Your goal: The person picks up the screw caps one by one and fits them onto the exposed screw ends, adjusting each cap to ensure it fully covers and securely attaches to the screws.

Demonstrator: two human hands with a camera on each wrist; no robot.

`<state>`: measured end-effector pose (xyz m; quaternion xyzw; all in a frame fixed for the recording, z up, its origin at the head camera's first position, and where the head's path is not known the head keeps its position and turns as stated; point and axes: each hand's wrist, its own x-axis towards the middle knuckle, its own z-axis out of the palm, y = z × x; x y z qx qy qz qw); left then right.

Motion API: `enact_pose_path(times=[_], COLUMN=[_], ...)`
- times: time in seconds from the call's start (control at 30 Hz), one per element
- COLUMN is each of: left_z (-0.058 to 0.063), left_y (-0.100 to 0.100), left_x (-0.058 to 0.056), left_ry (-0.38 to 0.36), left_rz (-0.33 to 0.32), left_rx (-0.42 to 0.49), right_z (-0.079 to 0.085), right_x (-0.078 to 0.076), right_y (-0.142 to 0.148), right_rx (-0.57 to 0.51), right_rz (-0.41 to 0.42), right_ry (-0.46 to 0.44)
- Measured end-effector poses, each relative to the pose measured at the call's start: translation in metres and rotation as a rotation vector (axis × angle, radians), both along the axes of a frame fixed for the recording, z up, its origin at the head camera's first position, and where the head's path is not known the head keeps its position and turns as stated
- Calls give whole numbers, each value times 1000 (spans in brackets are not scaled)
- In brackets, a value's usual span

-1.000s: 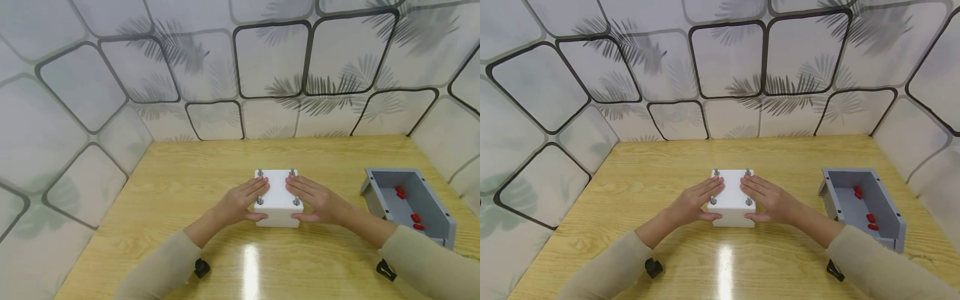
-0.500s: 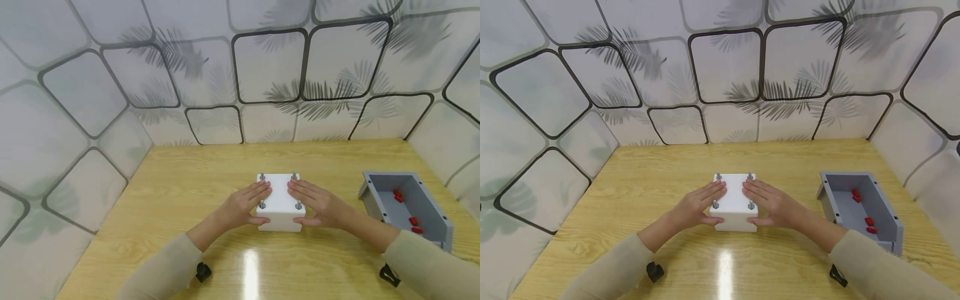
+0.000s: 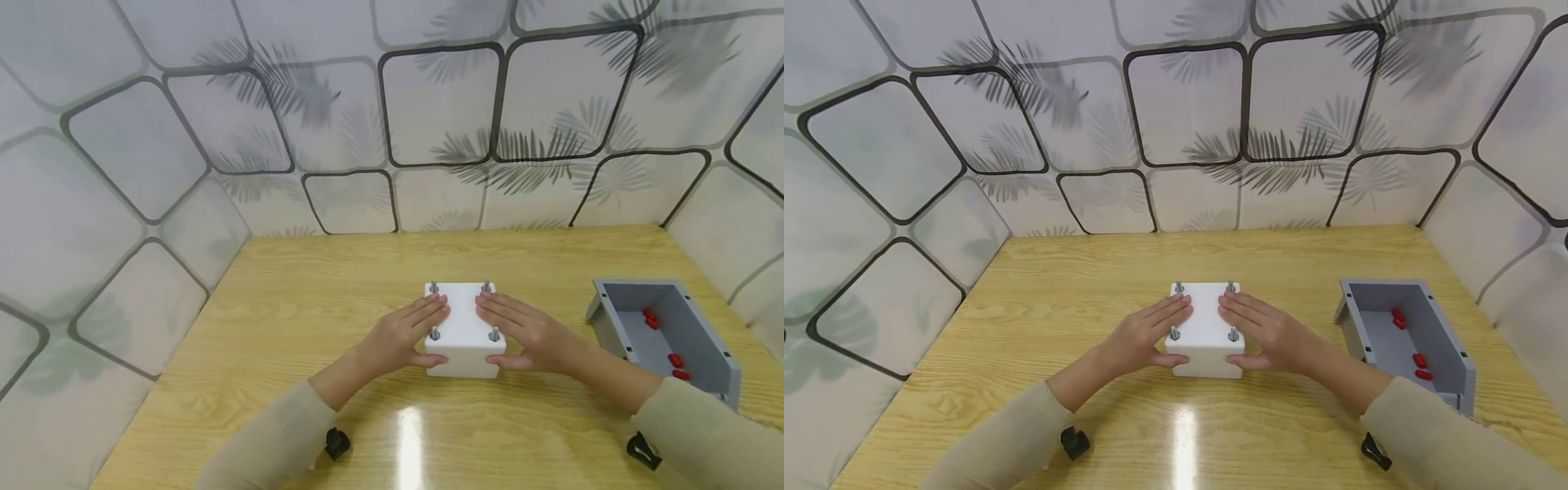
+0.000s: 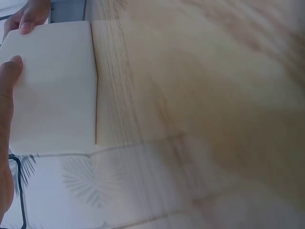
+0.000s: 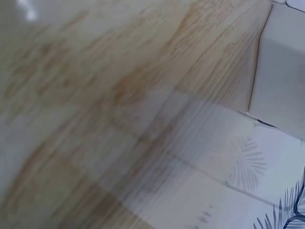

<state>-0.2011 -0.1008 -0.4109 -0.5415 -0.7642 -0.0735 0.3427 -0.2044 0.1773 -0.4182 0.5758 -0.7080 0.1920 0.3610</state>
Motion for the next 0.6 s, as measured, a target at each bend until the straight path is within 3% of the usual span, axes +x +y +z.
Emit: enact_pose_path(times=[0.6], left_z=[0], left_y=[5], left_x=[4], left_ry=[0], left_rz=[-12], left_rx=[-8], right_z=[0], right_x=[7], right_y=[6], right_rx=[3], right_rz=[4], right_ry=[-25])
